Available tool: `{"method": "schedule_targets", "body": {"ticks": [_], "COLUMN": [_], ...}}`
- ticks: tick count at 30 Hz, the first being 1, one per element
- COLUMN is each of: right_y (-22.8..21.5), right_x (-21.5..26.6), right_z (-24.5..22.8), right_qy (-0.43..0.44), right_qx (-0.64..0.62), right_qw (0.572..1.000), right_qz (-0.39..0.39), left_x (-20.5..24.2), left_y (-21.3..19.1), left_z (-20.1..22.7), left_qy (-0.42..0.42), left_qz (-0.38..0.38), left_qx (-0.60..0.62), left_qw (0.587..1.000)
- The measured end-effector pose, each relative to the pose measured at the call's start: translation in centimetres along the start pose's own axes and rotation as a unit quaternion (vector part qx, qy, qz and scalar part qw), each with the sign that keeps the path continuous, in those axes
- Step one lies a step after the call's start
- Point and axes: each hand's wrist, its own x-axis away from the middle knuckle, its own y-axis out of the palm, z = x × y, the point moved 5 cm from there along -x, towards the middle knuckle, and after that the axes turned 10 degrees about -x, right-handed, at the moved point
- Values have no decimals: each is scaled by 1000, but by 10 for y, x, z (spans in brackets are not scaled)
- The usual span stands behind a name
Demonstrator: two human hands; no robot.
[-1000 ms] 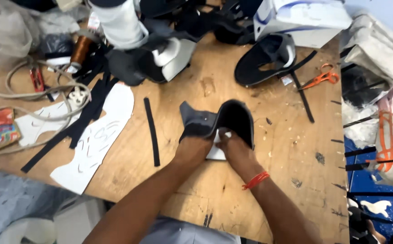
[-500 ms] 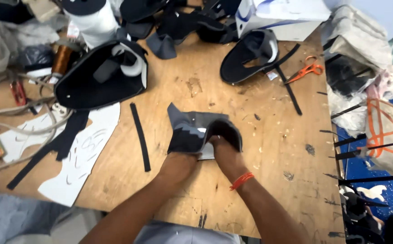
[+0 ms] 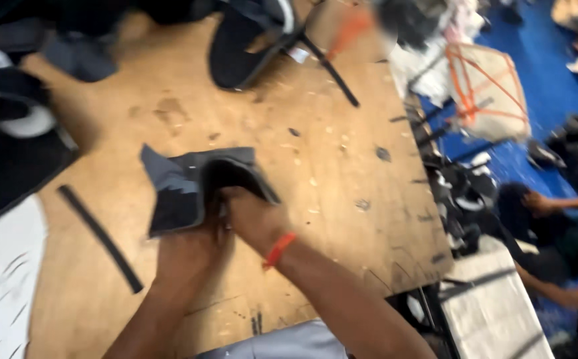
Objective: The person works at a wooden table in a shoe workshop, pulling a black fabric shoe upper inside out and pressing and shaping it by hand, then works the piece over a white paper pattern, repeatedly folding and smoothing the upper and a foam shoe component to form the shoe part.
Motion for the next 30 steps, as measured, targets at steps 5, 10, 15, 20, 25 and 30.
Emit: {"method": "schedule_targets", "body": {"ticks": [5, 10, 15, 20, 25, 30], "right_y": [16, 52, 68, 51, 29, 33], "right_x": [26, -39, -178, -180, -129, -39], "right_z": [-108, -70, 75, 69, 56, -18], "right_qy": [-27, -258, -265, -77, -156, -219], "right_qx": [74, 297, 370, 235, 205, 150], "right_qw": [997, 918, 886, 966, 966, 962], "right_qz": [-21, 42, -87, -81, -2, 58], "left_x": [2, 2, -15, -12, 5, 30], "left_y": [20, 15, -28, -19, 51, 92], "left_z": [3, 7, 9, 0, -24, -56], "left_qy": [-5, 5, -49, -21, 33, 53], "left_qz": [143, -260, 91, 118, -10, 75], "left_qx": [-106, -241, -118, -104, -226, -159], "left_qw": [984, 935, 988, 987, 974, 983]}}
